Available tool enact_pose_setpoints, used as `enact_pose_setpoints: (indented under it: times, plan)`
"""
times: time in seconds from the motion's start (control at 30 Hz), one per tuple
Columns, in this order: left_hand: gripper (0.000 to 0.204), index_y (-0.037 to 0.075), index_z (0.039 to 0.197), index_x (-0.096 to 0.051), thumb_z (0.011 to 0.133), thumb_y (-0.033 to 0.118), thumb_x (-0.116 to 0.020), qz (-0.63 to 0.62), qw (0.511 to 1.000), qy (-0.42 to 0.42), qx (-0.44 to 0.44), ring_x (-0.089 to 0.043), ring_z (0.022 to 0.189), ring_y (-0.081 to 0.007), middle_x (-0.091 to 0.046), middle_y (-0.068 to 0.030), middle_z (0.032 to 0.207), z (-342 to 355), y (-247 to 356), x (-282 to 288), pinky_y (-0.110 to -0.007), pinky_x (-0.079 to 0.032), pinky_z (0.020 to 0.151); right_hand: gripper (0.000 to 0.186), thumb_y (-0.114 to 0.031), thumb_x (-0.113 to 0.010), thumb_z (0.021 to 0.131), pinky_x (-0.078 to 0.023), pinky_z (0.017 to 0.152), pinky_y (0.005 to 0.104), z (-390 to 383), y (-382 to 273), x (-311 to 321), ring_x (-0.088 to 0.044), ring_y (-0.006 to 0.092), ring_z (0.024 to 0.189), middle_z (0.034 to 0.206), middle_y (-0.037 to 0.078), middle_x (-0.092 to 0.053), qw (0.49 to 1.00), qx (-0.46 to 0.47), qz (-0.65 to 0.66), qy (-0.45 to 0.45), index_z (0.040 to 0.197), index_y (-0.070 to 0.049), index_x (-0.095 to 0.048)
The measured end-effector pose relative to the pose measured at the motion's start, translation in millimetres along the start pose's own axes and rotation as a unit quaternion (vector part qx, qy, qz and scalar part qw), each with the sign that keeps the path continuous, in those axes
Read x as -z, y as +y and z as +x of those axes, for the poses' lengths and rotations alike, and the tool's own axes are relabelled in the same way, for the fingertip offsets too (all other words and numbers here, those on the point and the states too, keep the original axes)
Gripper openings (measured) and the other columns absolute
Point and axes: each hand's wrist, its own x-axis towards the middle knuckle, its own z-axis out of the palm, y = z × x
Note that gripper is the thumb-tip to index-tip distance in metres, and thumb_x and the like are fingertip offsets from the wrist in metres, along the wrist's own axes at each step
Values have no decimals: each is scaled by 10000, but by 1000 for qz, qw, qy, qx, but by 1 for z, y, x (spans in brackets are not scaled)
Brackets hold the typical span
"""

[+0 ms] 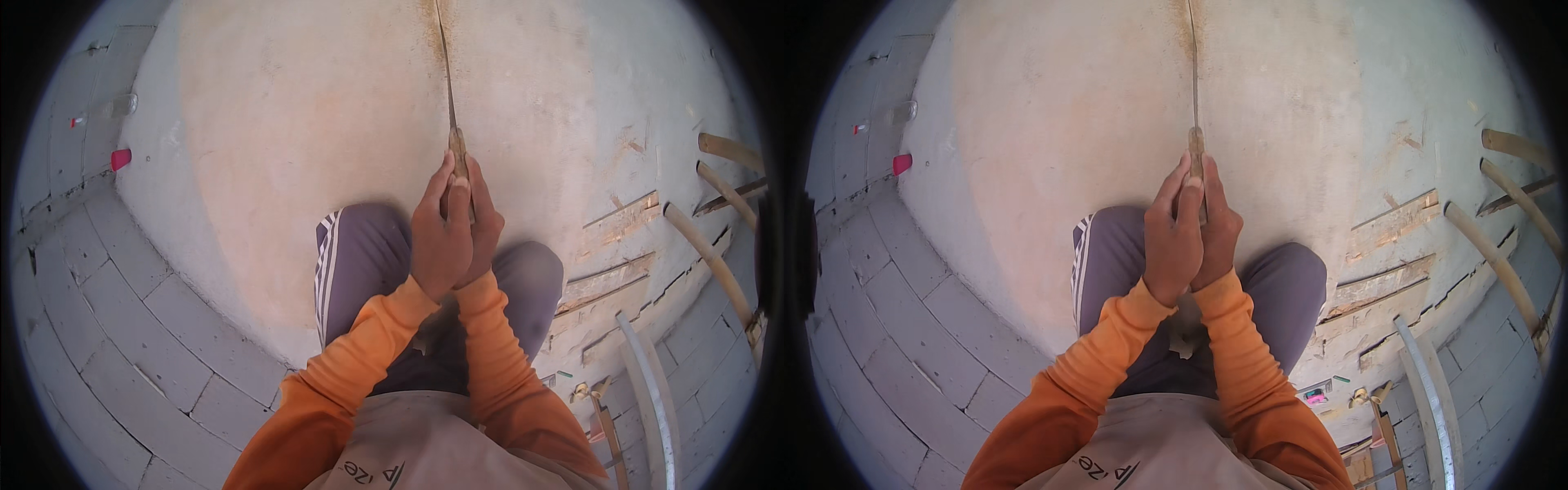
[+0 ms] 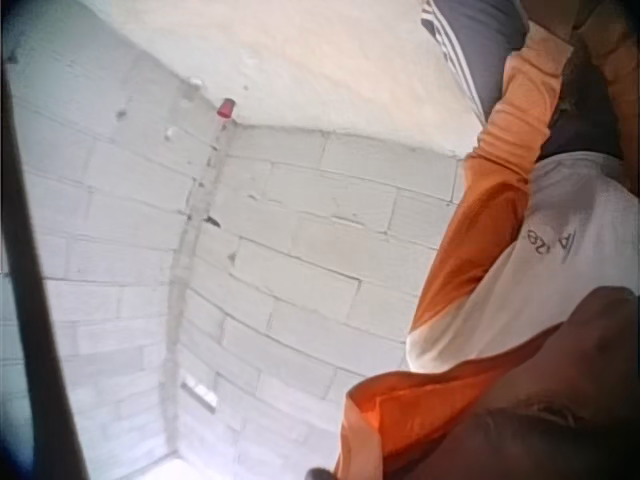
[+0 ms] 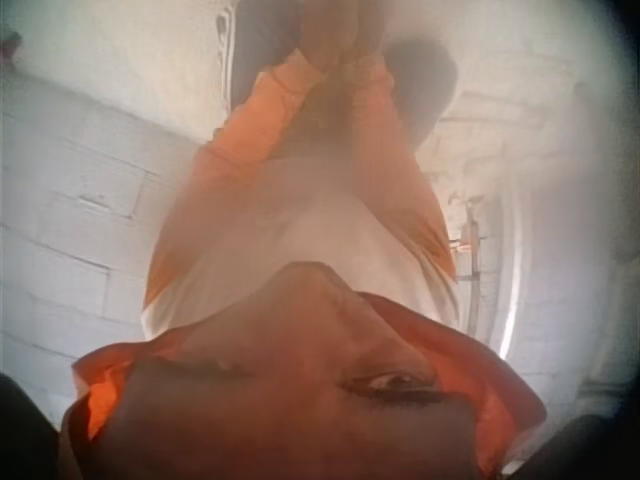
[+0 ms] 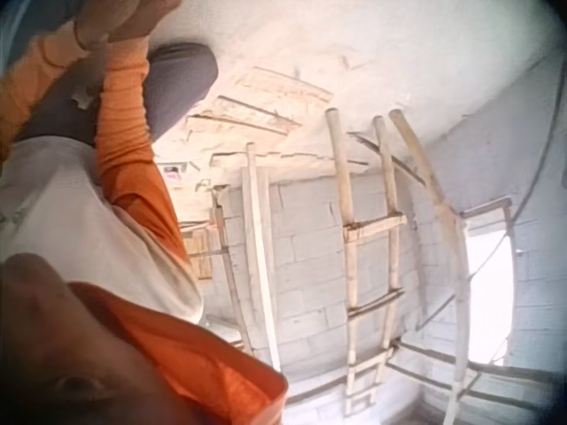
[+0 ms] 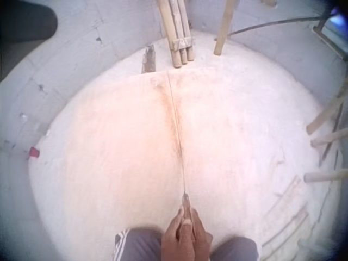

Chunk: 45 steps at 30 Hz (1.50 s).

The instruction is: The person saws a thin wooden board using a hand saw while sitting on a concrete floor.

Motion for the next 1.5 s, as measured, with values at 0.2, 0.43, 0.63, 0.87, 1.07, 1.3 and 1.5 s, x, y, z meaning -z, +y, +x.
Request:
enact_pose_setpoints:
  times: [0.2, 0.43, 0.63, 0.87, 1.07, 1.3, 1.5]
  plan:
    - [530, -86, 1510, -442, 1071, 208, -487, 31, 999, -8, 3, -618, 1189, -230, -635, -259, 1346, -38, 1, -3, -335, -485, 1020, 539, -90, -649, 977, -564, 647, 309, -29, -11, 17, -740, 210, 765, 906, 160, -733, 1000, -20, -15, 18, 1474, 46, -491]
    - [528, -102, 1482, -470, 1075, 235, -478, 5, 999, 20, -47, -626, 1239, -316, -616, -307, 1374, -3, -4, -5, -356, -475, 1055, 484, -93, -617, 1008, -578, 770, 295, -1, -2, 5, -750, 218, 949, 1130, 185, -730, 997, -65, 30, -10, 1455, 59, -511]
    - [533, -109, 1484, -465, 1081, 240, -474, 14, 999, 16, -46, -615, 1268, -318, -603, -306, 1392, -37, 1, -7, -356, -468, 1069, 522, -101, -653, 983, -590, 699, 306, -24, -12, 20, -773, 243, 875, 1105, 212, -744, 999, -10, -33, 15, 1460, 49, -504]
    - [519, -80, 1497, -468, 1076, 223, -474, -27, 1000, 8, 4, -595, 1303, -286, -604, -282, 1399, 6, -1, -4, -344, -457, 1078, 534, -102, -646, 984, -591, 693, 329, 6, 5, 1, -777, 298, 885, 1153, 242, -728, 1000, -19, -6, -21, 1470, 48, -484]
    - [529, -105, 1494, -452, 1076, 219, -477, 25, 1000, 5, -15, -588, 1307, -283, -594, -292, 1410, -31, 1, -4, -338, -452, 1085, 539, -86, -648, 983, -602, 719, 320, -19, -9, 14, -778, 277, 896, 1175, 231, -730, 998, 18, -50, 19, 1476, 45, -474]
    - [538, -99, 1496, -455, 1076, 236, -479, -35, 999, 15, -1, -622, 1158, -227, -658, -258, 1291, 2, 1, -1, -309, -480, 997, 591, -60, -654, 955, -570, 636, 316, 3, -3, 3, -749, 229, 763, 948, 166, -745, 998, -45, -6, -39, 1504, 31, -451]
    - [526, -89, 1498, -461, 1076, 224, -481, 6, 1000, 8, -17, -616, 1203, -248, -630, -270, 1342, -36, 4, -5, -323, -467, 1035, 583, -81, -650, 965, -577, 666, 313, -25, -11, 18, -750, 227, 798, 1039, 187, -735, 1000, -13, -14, -2, 1500, 44, -453]
